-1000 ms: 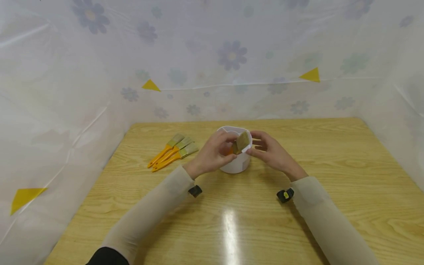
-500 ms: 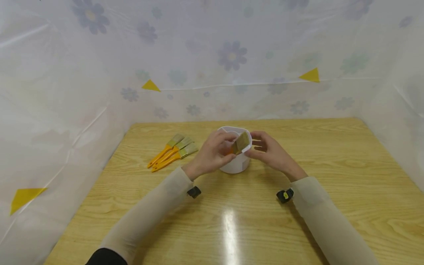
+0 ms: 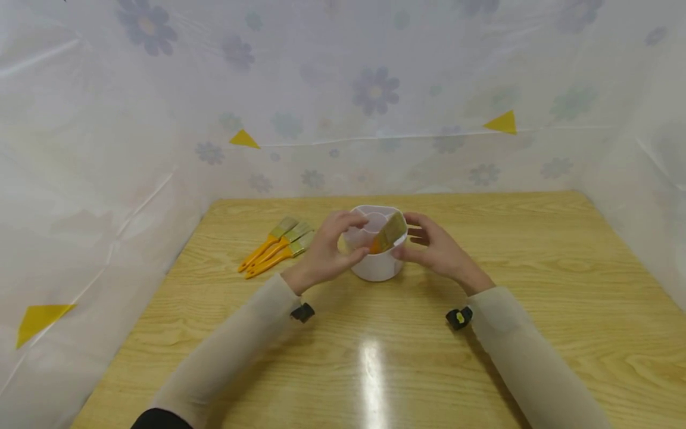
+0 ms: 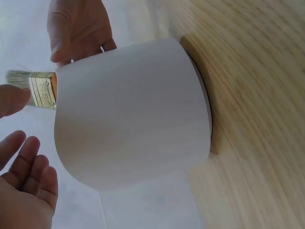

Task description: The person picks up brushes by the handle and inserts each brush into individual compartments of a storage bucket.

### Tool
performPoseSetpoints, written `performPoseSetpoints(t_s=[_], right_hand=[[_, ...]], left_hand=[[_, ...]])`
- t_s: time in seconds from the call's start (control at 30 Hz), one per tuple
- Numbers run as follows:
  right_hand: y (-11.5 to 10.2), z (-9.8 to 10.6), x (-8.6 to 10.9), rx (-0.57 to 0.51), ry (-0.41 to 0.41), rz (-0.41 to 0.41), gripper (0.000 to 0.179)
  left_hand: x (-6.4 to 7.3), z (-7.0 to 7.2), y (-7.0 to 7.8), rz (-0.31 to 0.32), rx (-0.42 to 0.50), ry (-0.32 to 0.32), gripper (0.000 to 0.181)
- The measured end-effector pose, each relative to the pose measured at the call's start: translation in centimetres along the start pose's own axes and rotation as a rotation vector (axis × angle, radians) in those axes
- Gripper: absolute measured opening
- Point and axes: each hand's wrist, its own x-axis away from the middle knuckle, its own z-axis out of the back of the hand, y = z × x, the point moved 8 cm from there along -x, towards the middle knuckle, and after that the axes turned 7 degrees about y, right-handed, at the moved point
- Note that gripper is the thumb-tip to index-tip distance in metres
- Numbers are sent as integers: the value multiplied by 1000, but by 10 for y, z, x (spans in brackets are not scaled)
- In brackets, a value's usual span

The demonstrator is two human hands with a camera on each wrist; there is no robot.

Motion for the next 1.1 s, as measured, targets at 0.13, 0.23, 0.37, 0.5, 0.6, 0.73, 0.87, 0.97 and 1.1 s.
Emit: performPoseSetpoints(t_s=[0.13,0.23,0.37,0.5,0.6,0.73,0.87,0.97,1.1], right_hand=[[0,-1,0,7,5,-13,72],[1,-1,-1,13,11,-11,73],[-1,-2,-2,16,21,-3,74],[-3,-4,-2,21,23,11,74],[-3,-3,-2,25,30,14,72],[0,-3,-3,28,38,3,71],[0,-2,-2,46,37,0,72],[-2,-1,-1,55,40,2,72],[-3,0,1,48,43,0,69]], left_hand=[[5,8,-2,-5,6,24,44],[9,15,-4,8,-6,28,45],[15,23,-10,35,-14,20,44],[21,29,-17,63,-24,9,41],[26,33,-22,78,-36,4,41],[30,39,-28,86,-64,-2,40],[34,44,-31,94,-75,-8,40],[37,47,-33,108,-72,-20,39],[40,49,-37,130,-86,-42,38]])
